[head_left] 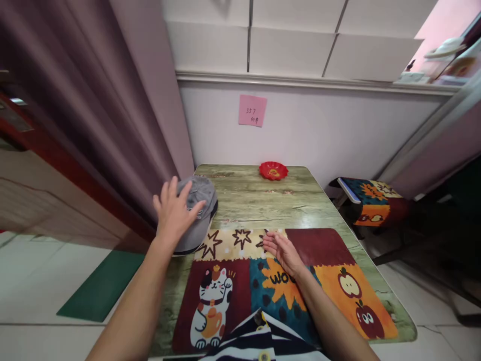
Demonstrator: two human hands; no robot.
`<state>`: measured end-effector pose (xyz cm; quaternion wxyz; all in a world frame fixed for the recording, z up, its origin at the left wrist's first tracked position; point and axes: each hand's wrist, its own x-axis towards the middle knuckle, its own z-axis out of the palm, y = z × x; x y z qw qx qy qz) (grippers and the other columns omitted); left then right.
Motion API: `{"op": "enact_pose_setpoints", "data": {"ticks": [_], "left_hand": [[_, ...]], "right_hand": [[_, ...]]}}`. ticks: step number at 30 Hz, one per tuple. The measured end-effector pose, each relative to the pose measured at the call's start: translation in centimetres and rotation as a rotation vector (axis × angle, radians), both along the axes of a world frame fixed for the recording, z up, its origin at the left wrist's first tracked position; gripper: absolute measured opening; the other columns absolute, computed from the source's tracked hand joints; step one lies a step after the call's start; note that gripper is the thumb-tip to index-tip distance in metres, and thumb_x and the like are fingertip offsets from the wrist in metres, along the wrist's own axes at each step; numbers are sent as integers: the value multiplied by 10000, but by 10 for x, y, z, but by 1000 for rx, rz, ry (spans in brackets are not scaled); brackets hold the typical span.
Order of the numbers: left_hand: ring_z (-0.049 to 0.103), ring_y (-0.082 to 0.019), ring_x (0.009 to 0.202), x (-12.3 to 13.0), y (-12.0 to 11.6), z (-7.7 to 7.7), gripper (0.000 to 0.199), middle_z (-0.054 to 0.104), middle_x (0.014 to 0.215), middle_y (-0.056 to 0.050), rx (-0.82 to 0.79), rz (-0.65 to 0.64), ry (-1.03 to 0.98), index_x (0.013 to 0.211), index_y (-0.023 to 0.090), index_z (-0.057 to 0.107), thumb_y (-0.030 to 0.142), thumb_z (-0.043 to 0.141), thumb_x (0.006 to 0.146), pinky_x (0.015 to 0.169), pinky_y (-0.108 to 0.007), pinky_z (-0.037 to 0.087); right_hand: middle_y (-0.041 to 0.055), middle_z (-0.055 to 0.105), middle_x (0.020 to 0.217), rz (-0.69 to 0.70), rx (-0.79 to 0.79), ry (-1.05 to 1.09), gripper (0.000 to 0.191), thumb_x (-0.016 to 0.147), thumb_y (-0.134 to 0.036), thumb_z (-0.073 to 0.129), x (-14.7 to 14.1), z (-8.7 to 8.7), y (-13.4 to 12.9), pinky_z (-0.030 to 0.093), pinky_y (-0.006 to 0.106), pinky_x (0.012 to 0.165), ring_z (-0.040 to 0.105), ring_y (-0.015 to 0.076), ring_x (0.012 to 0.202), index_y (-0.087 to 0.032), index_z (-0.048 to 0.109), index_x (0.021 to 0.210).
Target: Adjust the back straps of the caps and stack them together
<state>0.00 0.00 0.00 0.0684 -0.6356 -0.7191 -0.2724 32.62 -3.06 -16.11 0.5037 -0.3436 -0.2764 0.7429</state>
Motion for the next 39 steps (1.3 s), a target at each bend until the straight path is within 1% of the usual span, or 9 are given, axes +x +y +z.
{"op": "enact_pose_setpoints", "data": {"ticks": [3, 6, 7, 10, 16, 26, 31, 35, 39], "left_hand": [[47, -488, 1463, -5, 31, -8, 810, 164, 1638, -141, -153, 15, 58, 1467, 265, 449, 704, 531, 792, 1077, -737, -21], [126, -556, 1422, -31, 47, -34, 978, 172, 1616, -222, -367, 145, -71, 1491, 235, 418, 797, 536, 700, 1018, -782, 116], [181, -557, 1408, -40, 49, -43, 1009, 167, 1614, -232, -435, 164, -132, 1516, 242, 370, 809, 524, 696, 1004, -777, 174], [224, -518, 1417, -61, 51, -65, 1050, 139, 1624, -217, -465, 139, -194, 1555, 267, 264, 827, 496, 697, 1033, -706, 260], [333, -486, 1386, -71, 58, -79, 1087, 190, 1624, -166, -510, 196, -191, 1554, 325, 248, 878, 479, 647, 1055, -610, 340], [385, -495, 1338, -68, 60, -71, 1024, 244, 1604, -177, -493, 173, -105, 1512, 249, 351, 856, 474, 697, 1003, -607, 372], [318, -527, 1357, -61, 57, -65, 917, 263, 1576, -239, -384, 178, -50, 1438, 190, 455, 784, 533, 744, 968, -742, 297], [204, -485, 1428, -36, 46, -57, 757, 239, 1574, -266, -235, 188, 86, 1339, 119, 552, 686, 488, 840, 1041, -747, 183], [154, -417, 1467, 6, 27, -41, 615, 189, 1619, -184, -56, 111, 231, 1359, 156, 544, 557, 431, 907, 1139, -655, 89]], "right_hand": [[110, 741, 1015, -17, 14, -4, 326, 815, -393, 747, 0, -1, 0, 531, 361, 921, 712, 208, 956, -157, 686, 1031], [109, 738, 1033, -27, 34, 0, 316, 822, -383, 741, 0, -5, 0, 530, 353, 916, 710, 200, 950, -161, 686, 1040], [108, 738, 1036, -27, 39, 2, 314, 825, -382, 739, 0, -7, 0, 529, 350, 917, 708, 197, 952, -163, 685, 1043], [106, 738, 1034, -21, 47, 9, 319, 827, -386, 738, 1, -8, 1, 523, 351, 927, 704, 197, 964, -166, 684, 1052], [108, 735, 1052, -28, 35, 34, 338, 812, -398, 751, 2, -7, 1, 505, 383, 959, 699, 209, 974, -173, 688, 1056], [101, 733, 1047, -28, 52, 77, 323, 818, -399, 739, 7, -14, 5, 486, 415, 1002, 696, 217, 1006, -176, 689, 1046], [103, 735, 1043, -19, 56, 100, 294, 831, -375, 723, 9, -14, 5, 492, 416, 1002, 697, 219, 1001, -172, 688, 1041], [102, 737, 1039, -7, 63, 109, 287, 839, -370, 716, 10, -16, 6, 498, 412, 991, 699, 215, 990, -171, 689, 1044], [102, 737, 1042, 5, 70, 109, 294, 839, -375, 717, 11, -19, 8, 484, 423, 1008, 700, 211, 989, -170, 689, 1048]]}}
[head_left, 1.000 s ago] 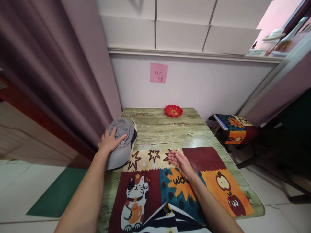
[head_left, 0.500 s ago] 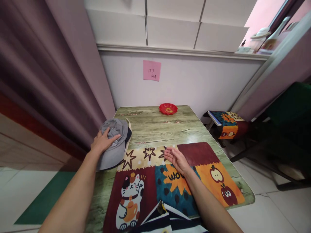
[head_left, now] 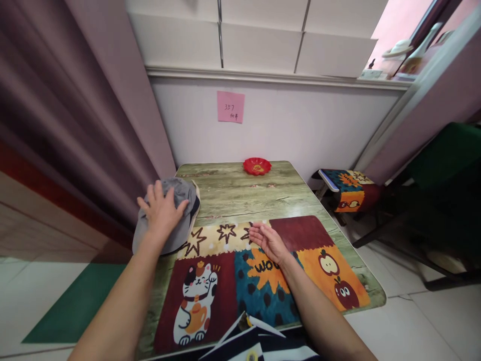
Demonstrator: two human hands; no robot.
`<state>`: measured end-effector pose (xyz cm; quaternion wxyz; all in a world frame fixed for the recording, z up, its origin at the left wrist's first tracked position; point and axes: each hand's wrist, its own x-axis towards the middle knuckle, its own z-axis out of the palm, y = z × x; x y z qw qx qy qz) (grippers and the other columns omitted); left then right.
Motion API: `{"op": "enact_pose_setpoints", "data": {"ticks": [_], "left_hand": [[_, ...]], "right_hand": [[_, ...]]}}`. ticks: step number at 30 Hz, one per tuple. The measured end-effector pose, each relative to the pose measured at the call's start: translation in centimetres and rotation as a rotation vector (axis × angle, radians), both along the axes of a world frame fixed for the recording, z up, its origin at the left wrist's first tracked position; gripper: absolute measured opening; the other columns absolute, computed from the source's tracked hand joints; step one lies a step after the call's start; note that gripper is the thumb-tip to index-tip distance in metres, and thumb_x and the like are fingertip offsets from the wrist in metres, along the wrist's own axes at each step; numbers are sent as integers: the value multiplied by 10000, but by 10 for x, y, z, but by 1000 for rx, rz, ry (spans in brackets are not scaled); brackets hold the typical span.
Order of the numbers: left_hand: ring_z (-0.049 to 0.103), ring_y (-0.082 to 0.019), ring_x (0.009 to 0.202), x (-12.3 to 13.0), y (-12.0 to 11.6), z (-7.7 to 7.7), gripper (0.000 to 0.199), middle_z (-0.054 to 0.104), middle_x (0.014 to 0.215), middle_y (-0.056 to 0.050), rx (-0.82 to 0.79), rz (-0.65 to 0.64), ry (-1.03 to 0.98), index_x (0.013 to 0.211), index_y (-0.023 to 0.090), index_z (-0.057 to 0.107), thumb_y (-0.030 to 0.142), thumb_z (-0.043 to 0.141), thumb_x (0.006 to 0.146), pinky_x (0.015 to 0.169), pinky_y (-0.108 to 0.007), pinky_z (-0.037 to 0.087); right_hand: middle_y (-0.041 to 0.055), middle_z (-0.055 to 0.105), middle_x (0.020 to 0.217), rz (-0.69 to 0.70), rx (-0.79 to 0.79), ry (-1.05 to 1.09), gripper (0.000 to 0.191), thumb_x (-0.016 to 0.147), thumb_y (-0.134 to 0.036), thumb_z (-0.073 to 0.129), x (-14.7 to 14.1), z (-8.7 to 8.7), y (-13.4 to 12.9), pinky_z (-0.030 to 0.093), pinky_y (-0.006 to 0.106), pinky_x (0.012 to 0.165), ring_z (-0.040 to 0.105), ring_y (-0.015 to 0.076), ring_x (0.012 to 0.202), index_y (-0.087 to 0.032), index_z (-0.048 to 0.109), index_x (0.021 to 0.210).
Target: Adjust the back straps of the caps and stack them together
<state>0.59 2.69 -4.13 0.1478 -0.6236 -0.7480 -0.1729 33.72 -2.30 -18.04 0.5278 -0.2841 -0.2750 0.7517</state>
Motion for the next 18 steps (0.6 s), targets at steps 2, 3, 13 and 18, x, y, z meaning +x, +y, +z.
{"op": "enact_pose_setpoints", "data": {"ticks": [2, 3, 13, 18], "left_hand": [[150, -406, 1471, 13, -5, 7, 615, 185, 1629, -147, 11, -63, 36, 1389, 200, 523, 565, 421, 905, 1147, -648, 54], [149, -416, 1469, 15, -5, 8, 641, 191, 1627, -148, 2, -64, 37, 1400, 211, 513, 595, 415, 896, 1138, -664, 48], [264, -506, 1388, -25, 17, -37, 910, 334, 1528, -253, -360, 159, -134, 1529, 280, 331, 790, 343, 775, 990, -768, 213], [271, -499, 1379, -20, 11, -31, 918, 338, 1525, -256, -312, 153, -142, 1514, 255, 364, 800, 349, 775, 999, -763, 197]], "right_hand": [[103, 736, 1046, 2, 2, 1, 295, 839, -375, 718, 0, -1, 0, 479, 424, 1012, 699, 211, 995, -170, 689, 1048], [103, 736, 1047, 4, 3, 3, 293, 840, -375, 718, 0, -1, 0, 479, 422, 1011, 698, 210, 997, -170, 689, 1048], [96, 736, 1027, 27, 22, -6, 280, 845, -368, 713, 0, 2, -1, 487, 399, 992, 703, 201, 979, -172, 682, 1042], [92, 742, 1005, 30, 22, -10, 280, 830, -362, 729, 2, 3, -2, 499, 381, 974, 705, 193, 962, -167, 680, 1026]]}}
